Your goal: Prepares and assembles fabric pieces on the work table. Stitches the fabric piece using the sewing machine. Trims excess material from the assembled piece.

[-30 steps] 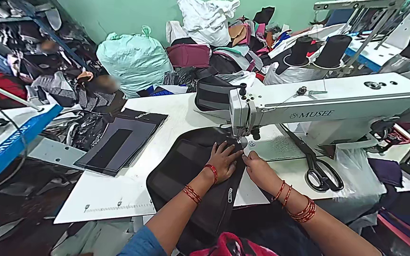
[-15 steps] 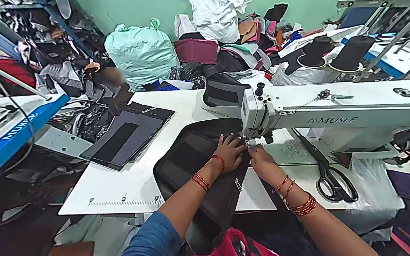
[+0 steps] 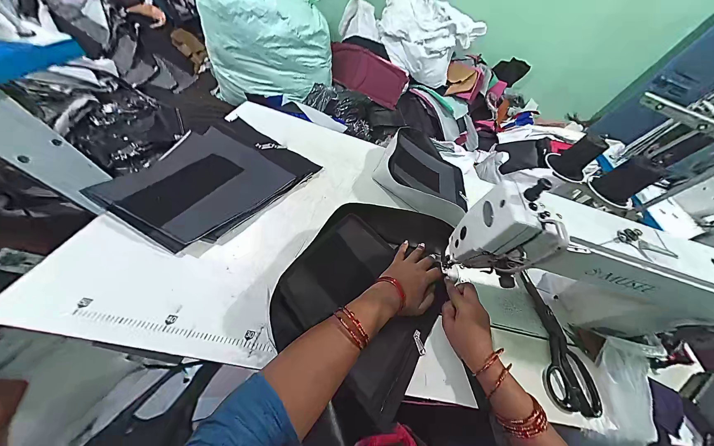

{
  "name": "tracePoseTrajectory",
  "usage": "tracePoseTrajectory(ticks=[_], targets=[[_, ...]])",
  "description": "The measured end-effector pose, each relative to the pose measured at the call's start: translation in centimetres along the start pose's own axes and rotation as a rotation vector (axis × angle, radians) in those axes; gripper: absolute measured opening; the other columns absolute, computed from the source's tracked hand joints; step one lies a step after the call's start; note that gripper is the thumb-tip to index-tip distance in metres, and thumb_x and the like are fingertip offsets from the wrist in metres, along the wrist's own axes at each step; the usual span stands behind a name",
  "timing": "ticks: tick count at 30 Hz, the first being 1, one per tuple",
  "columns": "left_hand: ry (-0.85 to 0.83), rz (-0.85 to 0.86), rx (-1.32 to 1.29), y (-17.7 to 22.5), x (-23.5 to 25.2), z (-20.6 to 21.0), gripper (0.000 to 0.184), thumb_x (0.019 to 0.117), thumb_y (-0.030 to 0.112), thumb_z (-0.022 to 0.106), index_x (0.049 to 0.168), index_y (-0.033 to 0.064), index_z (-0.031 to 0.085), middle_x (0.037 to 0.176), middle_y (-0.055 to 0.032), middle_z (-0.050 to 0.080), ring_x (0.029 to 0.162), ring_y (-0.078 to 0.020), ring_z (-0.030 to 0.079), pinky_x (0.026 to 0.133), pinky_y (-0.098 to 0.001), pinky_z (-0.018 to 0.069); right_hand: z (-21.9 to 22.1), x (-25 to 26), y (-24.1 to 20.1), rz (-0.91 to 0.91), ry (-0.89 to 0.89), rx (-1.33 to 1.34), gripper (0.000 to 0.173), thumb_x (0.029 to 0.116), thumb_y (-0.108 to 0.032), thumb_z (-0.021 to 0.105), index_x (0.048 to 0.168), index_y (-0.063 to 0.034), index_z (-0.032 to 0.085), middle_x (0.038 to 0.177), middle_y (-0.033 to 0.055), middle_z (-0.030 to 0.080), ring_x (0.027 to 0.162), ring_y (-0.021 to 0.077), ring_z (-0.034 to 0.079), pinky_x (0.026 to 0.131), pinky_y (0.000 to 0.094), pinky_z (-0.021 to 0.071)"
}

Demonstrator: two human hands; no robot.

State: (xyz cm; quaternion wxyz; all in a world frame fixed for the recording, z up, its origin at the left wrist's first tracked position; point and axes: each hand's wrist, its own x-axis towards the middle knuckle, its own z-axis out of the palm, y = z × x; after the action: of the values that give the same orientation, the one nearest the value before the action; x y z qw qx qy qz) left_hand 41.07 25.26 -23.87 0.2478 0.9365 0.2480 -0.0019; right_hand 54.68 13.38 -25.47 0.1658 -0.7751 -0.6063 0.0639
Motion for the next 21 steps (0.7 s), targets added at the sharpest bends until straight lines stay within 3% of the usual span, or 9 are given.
tracePoseTrajectory(ticks=[9,16,21], targets=[[-0.036,0.067,-0.098,-0.9,-0.1,-0.7,0.046,0.1062,0.03,0.051,0.146,0.007,0.054,0.16,-0.018,0.041,0.156,-0.0418,0.019,0.122,-0.0694,0.0047,1.4,-0.3,0.7,-0.092,0.183,-0.078,0.046,0.0846,0.0,0.054,0.128,0.0053,0.069,0.106,0.0246,0.065,0.08,0.0322,0.068,0.065,0.0446,0.0571],[-0.042,0.073,-0.106,-1.2,0.1,-0.8,0.045,0.1081,0.03,0.048,0.147,0.0068,0.053,0.161,-0.0174,0.04,0.156,-0.0403,0.021,0.124,-0.067,0.0066,1.7,-0.2,1.1,-0.097,0.233,-0.031,0.045,0.0837,-0.002,0.054,0.125,0.0063,0.07,0.104,0.0247,0.067,0.08,0.0292,0.067,0.068,0.0399,0.057],[-0.029,0.05,-0.068,-1.2,0.1,-0.4,0.045,0.1106,0.031,0.041,0.149,0.0102,0.052,0.161,-0.0131,0.042,0.157,-0.0356,0.022,0.125,-0.0631,0.0065,0.7,-0.7,0.8,0.072,0.218,0.156,0.037,0.0919,-0.002,0.058,0.126,0.0084,0.068,0.095,0.0214,0.068,0.077,0.0229,0.064,0.071,0.0336,0.0544]])
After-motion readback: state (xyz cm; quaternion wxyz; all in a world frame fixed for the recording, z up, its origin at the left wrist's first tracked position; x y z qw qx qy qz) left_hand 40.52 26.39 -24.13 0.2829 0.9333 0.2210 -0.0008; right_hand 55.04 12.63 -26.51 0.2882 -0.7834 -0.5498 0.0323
